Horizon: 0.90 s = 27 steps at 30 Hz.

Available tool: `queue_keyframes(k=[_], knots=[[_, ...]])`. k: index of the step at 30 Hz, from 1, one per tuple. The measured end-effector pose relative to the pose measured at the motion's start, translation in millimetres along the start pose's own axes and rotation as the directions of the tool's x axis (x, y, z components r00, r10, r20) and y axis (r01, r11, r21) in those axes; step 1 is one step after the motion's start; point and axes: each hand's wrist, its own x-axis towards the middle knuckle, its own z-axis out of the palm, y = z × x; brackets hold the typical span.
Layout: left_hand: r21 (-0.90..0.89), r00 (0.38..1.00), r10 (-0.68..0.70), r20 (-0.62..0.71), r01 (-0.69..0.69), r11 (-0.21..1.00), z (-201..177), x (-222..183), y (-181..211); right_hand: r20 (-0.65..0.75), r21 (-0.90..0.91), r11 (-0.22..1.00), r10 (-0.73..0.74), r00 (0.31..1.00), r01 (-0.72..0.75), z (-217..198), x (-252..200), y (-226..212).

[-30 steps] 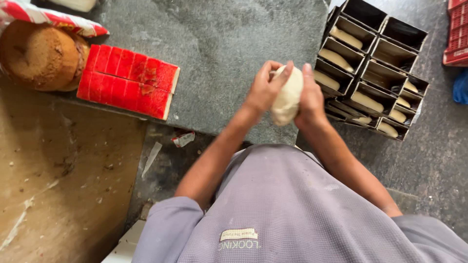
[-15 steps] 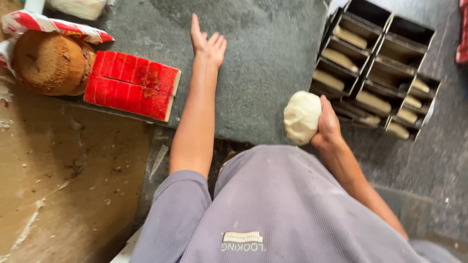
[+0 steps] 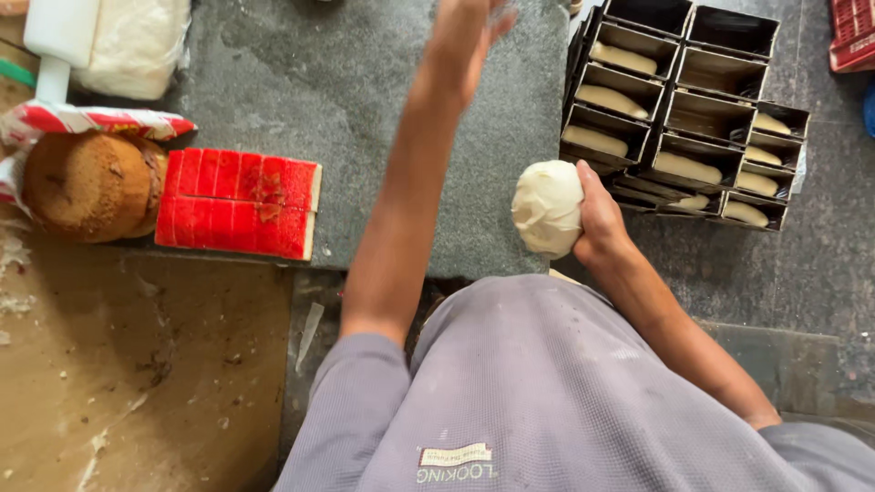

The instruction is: The person shapes portions of dough by hand on a counter and places them into individual metal baking molds on a rack.

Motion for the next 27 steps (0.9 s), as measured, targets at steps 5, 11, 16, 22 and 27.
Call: queue_keyframes(k=[5, 11, 16, 22, 27], knots=[[0.637, 0.997, 0.068, 0.042, -0.079, 0.767, 4, -102, -115, -0.136, 0.122, 0.991, -0.042, 0.990, 0.058, -26, 13, 11], [0.722, 0.972, 0.016, -0.236, 0.164, 0.673, 15, -154, -144, 0.341, 0.100, 0.994, -0.067, 0.938, 0.035, 2, -14, -18], [0.837, 0.934, 0.346, -0.086, -0.121, 0.534, 50, -170, -82, 0.235, -0.179, 0.982, -0.020, 0.972, 0.064, 44, -16, -48], [0.906, 0.789, 0.595, 0.155, -0.353, 0.232, 79, -198, -73, 0.094, -0.127, 0.984, -0.117, 0.989, 0.129, 16, 3, -32], [0.876, 0.838, 0.502, 0.213, -0.391, 0.282, 71, -202, -75, 0.234, 0.091, 0.993, 0.052, 0.971, -0.075, 4, 16, -10]])
